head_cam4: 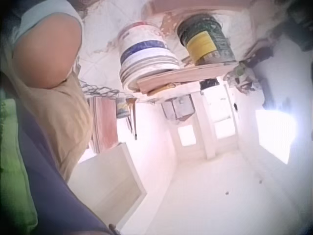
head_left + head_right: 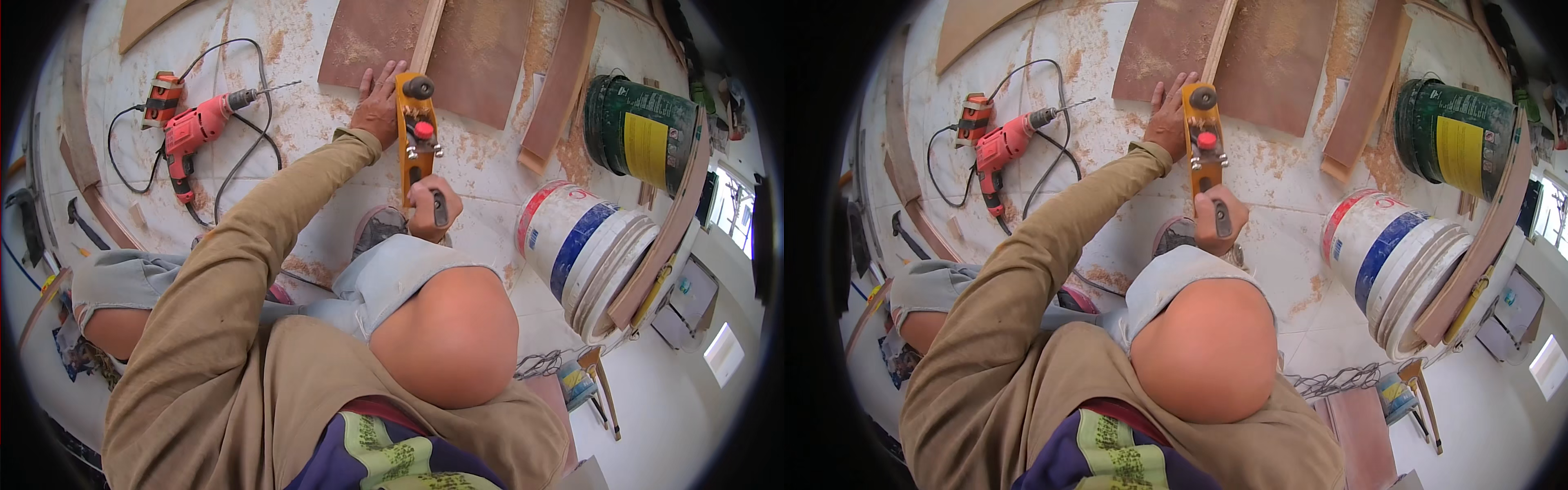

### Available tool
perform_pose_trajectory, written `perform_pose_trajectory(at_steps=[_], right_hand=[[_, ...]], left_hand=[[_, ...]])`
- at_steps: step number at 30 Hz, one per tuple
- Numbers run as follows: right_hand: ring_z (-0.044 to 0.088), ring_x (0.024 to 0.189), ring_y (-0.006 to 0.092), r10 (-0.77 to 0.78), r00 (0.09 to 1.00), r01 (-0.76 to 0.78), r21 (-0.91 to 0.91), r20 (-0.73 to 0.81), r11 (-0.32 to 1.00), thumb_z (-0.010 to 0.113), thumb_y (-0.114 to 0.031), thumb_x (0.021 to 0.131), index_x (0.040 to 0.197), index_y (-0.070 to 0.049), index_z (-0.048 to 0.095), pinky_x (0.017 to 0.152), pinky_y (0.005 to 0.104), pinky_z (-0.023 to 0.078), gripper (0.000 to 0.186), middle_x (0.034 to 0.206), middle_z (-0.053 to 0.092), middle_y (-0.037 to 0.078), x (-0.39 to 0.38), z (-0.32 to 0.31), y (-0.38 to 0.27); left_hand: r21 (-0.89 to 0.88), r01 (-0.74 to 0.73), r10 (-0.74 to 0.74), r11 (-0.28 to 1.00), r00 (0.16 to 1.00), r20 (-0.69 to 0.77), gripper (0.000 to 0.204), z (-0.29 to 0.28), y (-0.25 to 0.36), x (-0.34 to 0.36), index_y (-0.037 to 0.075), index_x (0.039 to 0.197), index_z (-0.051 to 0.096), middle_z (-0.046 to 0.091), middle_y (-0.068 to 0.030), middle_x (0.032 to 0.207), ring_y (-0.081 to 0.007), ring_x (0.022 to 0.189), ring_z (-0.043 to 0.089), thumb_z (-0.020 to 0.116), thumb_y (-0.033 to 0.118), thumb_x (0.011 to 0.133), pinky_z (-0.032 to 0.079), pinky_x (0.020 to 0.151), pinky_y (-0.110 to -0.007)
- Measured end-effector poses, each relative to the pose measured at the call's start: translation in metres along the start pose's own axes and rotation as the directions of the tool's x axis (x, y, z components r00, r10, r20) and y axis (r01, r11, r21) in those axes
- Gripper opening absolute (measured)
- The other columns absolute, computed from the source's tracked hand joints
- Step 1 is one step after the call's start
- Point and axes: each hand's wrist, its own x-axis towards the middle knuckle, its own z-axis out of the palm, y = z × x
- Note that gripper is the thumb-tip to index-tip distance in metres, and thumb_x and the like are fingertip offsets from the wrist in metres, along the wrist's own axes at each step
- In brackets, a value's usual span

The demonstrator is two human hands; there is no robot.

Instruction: The worker is using a hand plane to smooth wood strips on the floor, occasionally using a hammer to adjust or secure materials.

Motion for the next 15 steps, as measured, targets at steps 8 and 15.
perform_pose_trajectory(at_steps=[8,15], right_hand=[[0.059,0.049,0.0115,-0.236,0.970,0.241,0.174,-0.052,0.955,0.065,-0.011,0.086,0.067,-0.003,0.064,0.047,0.0300,0.045,0.020,0.058,0.061,0.004,0.300,0.031,-0.014],[0.054,0.055,0.0070,-0.024,1.000,0.025,0.112,-0.010,0.993,0.062,-0.003,0.087,0.071,0.000,0.059,0.052,0.0255,0.041,0.016,0.056,0.054,0.002,0.042,0.012,-0.011]], left_hand=[[-0.308,0.032,-0.046,0.951,0.998,-0.036,0.076,-0.014,0.036,0.020,0.005,0.151,0.042,0.039,-0.0122,0.160,-0.0274,0.151,0.032,0.068,0.040,0.090,0.013,0.125,-0.053],[-0.141,0.031,-0.041,0.989,0.997,-0.069,0.071,-0.007,0.001,0.007,0.006,0.152,0.042,0.037,-0.0108,0.162,-0.0259,0.152,0.032,0.062,0.035,0.091,0.011,0.126,-0.052]])
